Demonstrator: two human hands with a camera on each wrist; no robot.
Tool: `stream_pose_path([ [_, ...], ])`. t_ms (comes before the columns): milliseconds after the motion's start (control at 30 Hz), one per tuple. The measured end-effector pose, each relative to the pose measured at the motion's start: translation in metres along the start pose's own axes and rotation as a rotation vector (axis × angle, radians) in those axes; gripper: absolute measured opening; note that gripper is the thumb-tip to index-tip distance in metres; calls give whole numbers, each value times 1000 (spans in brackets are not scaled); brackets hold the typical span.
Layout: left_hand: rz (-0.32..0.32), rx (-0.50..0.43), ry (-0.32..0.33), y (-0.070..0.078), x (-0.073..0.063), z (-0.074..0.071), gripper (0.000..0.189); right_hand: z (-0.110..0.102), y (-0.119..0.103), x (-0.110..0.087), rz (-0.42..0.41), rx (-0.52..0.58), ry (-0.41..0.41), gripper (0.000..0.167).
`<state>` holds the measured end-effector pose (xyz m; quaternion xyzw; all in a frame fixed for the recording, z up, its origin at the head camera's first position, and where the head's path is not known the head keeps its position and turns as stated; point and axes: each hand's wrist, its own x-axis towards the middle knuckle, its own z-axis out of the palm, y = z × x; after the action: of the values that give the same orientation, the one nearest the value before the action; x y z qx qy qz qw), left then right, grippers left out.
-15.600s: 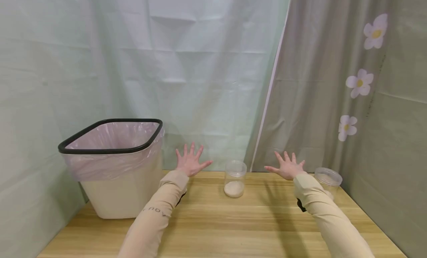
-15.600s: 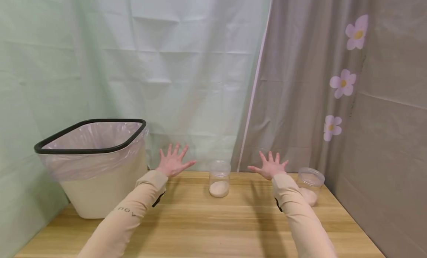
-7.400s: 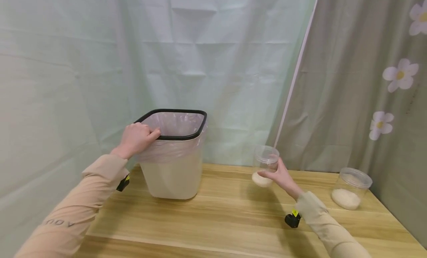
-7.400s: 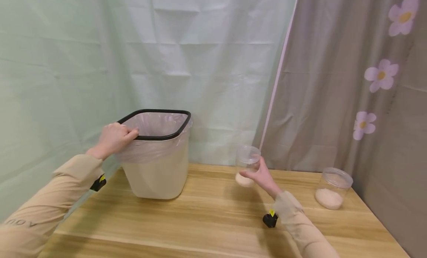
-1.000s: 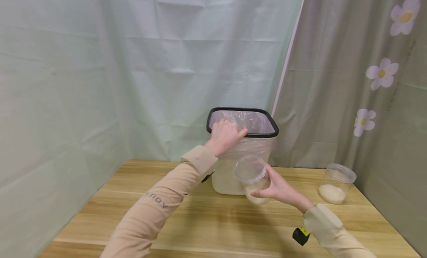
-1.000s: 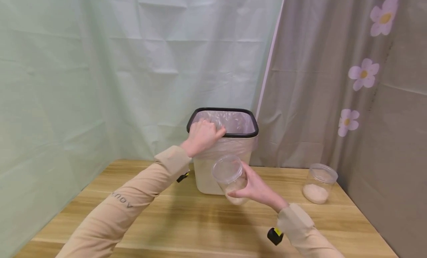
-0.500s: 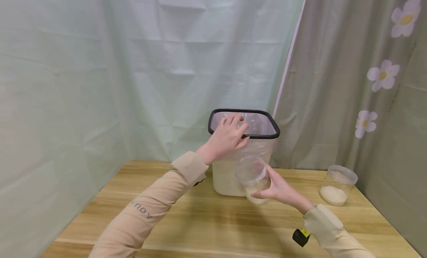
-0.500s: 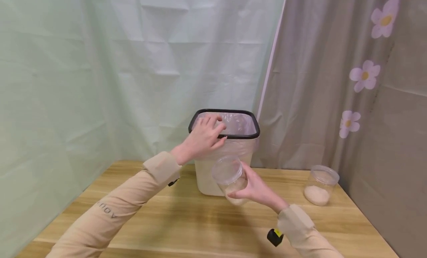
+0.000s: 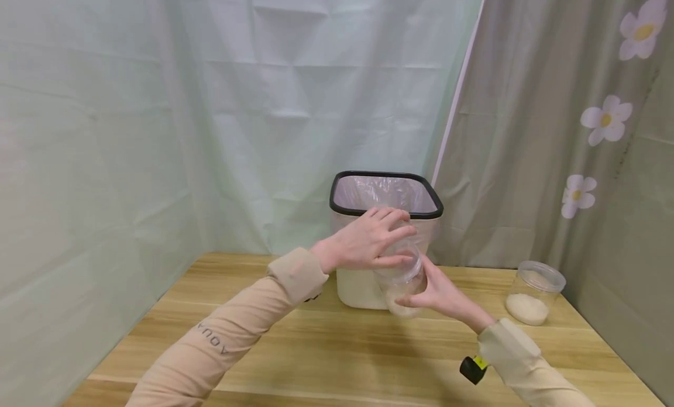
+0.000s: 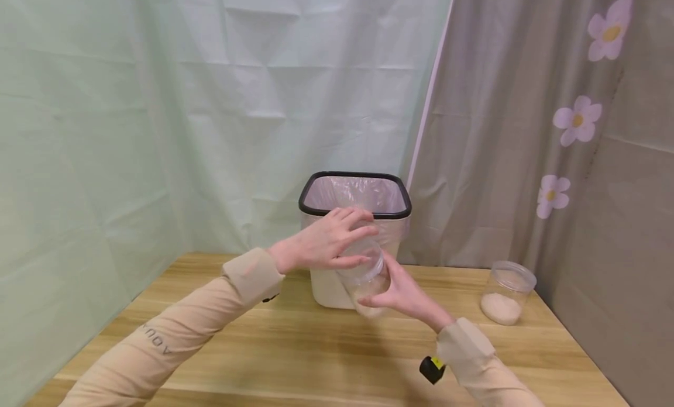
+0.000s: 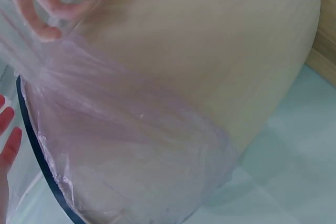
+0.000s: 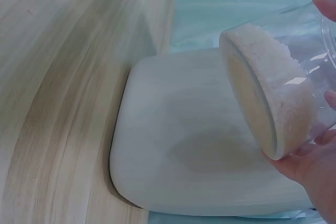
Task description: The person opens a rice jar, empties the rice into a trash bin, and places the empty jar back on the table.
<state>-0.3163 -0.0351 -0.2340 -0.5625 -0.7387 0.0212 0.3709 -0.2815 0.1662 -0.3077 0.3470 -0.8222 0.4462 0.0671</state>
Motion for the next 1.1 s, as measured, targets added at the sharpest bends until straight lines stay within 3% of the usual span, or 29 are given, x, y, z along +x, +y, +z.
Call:
stream_pose_path([
  [200, -5, -112, -85, 5, -5, 2, 54, 1, -19, -2, 0, -4, -5, 85],
  [400, 40, -215, -86, 10, -8, 7, 55, 3, 6, 1, 18, -14, -4, 85],
  [567, 54, -204, -73, 14, -11, 12, 56, 4, 13, 1, 32, 27, -14, 81],
  [800, 77, -155, -9, 15, -13, 13, 51, 7, 13, 2, -4, -8, 1, 88],
  [1100, 44, -108, 27, 17, -11, 13, 47, 12, 11, 3, -14, 22, 33, 87],
])
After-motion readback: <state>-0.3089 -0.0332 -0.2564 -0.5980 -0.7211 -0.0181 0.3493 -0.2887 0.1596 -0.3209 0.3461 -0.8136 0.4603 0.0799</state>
